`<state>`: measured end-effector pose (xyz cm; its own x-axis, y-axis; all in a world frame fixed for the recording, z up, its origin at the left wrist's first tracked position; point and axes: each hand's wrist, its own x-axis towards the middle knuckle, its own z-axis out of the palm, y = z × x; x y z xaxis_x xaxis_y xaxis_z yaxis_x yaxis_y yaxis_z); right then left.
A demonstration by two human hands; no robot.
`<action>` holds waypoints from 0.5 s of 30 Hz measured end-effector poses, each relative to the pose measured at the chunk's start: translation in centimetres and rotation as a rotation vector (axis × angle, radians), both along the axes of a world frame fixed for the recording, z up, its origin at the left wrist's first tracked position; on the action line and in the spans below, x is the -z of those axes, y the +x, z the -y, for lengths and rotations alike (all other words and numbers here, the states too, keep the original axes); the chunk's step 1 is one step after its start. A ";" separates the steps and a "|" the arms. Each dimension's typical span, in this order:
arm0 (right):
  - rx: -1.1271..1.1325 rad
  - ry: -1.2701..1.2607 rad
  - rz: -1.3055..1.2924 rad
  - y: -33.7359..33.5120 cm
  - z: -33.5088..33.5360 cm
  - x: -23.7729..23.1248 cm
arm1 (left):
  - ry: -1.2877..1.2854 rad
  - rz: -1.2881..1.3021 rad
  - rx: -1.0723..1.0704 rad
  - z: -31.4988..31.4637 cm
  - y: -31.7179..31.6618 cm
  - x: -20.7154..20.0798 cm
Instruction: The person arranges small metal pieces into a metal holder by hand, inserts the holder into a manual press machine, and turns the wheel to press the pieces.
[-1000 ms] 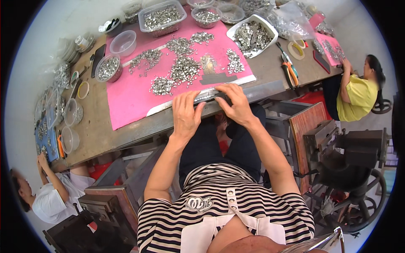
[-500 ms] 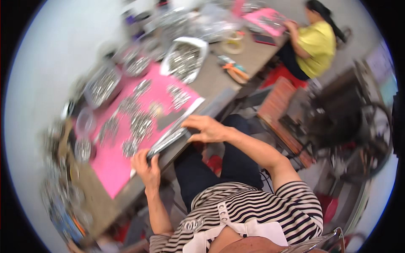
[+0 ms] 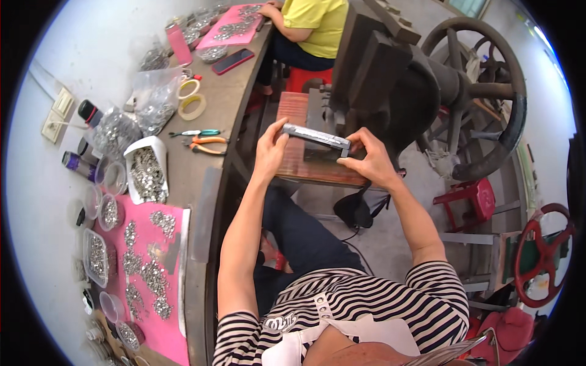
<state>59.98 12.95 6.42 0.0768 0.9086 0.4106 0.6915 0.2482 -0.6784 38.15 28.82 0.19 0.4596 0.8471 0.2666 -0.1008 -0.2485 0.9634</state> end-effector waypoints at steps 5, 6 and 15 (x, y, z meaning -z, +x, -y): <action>0.188 -0.022 0.057 -0.2 -0.6 2.8 | -0.186 0.124 0.144 -3.7 8.1 2.0; 0.175 0.021 0.074 -0.4 -1.1 3.6 | -0.219 0.152 0.181 -3.9 9.2 1.9; 0.185 0.392 0.330 0.5 2.2 -0.4 | -0.117 -0.038 0.262 -3.4 9.6 0.9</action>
<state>60.49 10.71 6.82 0.0306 0.6658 0.7455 0.9084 0.2926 -0.2986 47.79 32.24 -0.67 0.6748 0.7220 0.1526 -0.1098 -0.1062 0.9883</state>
